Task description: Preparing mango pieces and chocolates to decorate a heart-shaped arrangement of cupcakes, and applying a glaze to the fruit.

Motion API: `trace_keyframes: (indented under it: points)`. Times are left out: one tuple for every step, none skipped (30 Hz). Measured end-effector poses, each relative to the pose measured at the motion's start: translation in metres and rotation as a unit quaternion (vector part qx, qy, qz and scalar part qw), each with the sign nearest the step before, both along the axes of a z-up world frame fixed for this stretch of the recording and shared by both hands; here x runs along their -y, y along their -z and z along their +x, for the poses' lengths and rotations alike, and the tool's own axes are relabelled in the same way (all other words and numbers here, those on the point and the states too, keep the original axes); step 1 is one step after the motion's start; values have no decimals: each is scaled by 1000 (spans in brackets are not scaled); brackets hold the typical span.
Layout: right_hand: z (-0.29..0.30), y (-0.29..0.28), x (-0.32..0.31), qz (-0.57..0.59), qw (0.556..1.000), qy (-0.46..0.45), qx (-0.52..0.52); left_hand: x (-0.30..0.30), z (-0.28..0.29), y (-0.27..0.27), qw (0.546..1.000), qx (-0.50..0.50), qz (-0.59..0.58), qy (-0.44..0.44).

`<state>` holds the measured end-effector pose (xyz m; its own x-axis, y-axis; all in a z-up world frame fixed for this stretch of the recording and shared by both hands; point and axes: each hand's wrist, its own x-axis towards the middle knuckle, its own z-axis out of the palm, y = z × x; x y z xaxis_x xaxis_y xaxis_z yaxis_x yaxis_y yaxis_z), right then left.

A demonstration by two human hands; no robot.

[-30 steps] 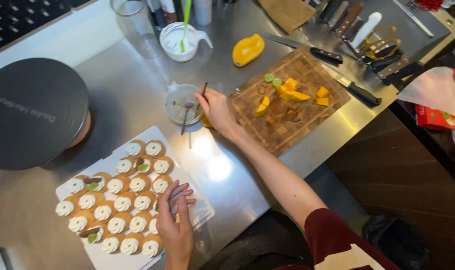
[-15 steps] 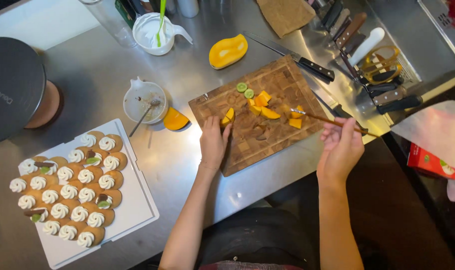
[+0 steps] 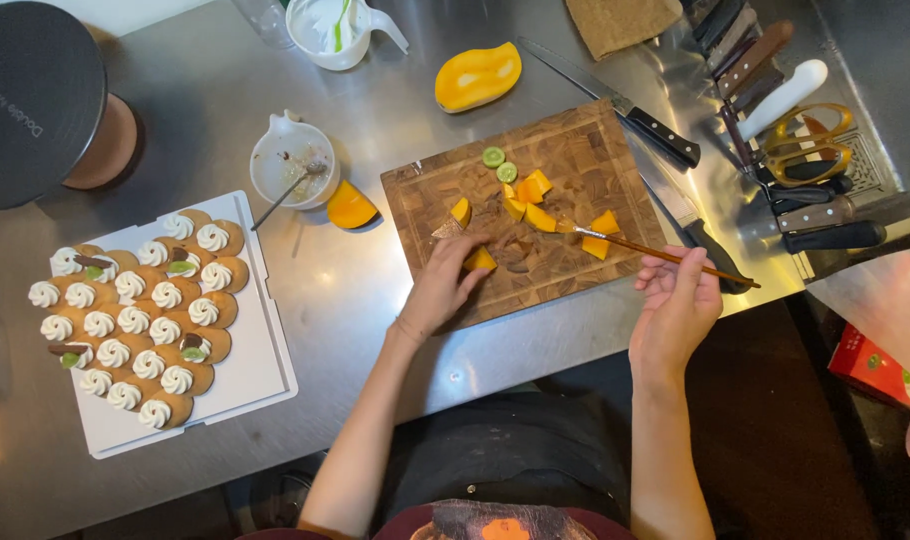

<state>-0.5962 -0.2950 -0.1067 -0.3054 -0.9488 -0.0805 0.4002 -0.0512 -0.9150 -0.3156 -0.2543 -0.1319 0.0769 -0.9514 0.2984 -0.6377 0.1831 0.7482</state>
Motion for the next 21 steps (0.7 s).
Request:
trace_keyframes:
  points:
    - [-1,0,-1,-13,1000,-13,1,8,6,1,998,23,13,65]
    - [-2,-1,0,-27,999,-27,4,15,13,2,990,47,26,129]
    - [-2,-1,-2,-27,999,-29,4,20,16,10,990,48,26,127]
    - [-2,-1,-2,-23,999,-34,5,25,19,18,983,83,56,155]
    - [-2,-2,-2,-19,999,-40,5,31,23,26,972,118,87,183]
    - [-1,-3,-2,-20,999,-41,6,32,22,22,972,119,86,182]
    - [0,-4,-3,-26,999,-45,-8,34,22,18,965,143,116,186]
    - [1,-5,-4,-32,998,-50,-24,35,20,15,957,165,146,189]
    - [3,-5,-5,-33,998,-51,-24,32,20,14,957,165,145,189]
    - [5,-5,-4,-53,995,-66,-47,30,19,12,960,155,143,186]
    - [8,-5,-4,-74,992,-81,-69,28,19,10,962,145,140,184]
    - [12,-6,-4,-76,991,-82,-71,23,18,15,963,144,138,182]
    - [16,-8,-5,-89,984,-99,-119,18,17,20,975,110,108,161]
    - [22,-9,-5,-102,974,-117,-166,12,17,26,984,77,78,139]
    - [26,-10,-4,-105,973,-119,-167,7,14,22,985,75,76,136]
    - [31,-11,-3,-120,967,-142,-172,1,11,18,992,2,101,81]
    - [37,-12,-3,-134,961,-165,-177,-6,9,14,989,-72,125,26]
    - [42,-17,0,-137,959,-171,-177,-13,12,10,990,-74,122,19]
    - [48,-22,2,-154,954,-190,-175,-21,16,7,969,-188,157,-4]
    - [56,-27,3,-170,948,-209,-172,-30,21,2,935,-300,189,-28]
    - [65,-38,4,-173,946,-216,-171,-37,27,-14,935,-301,185,-35]
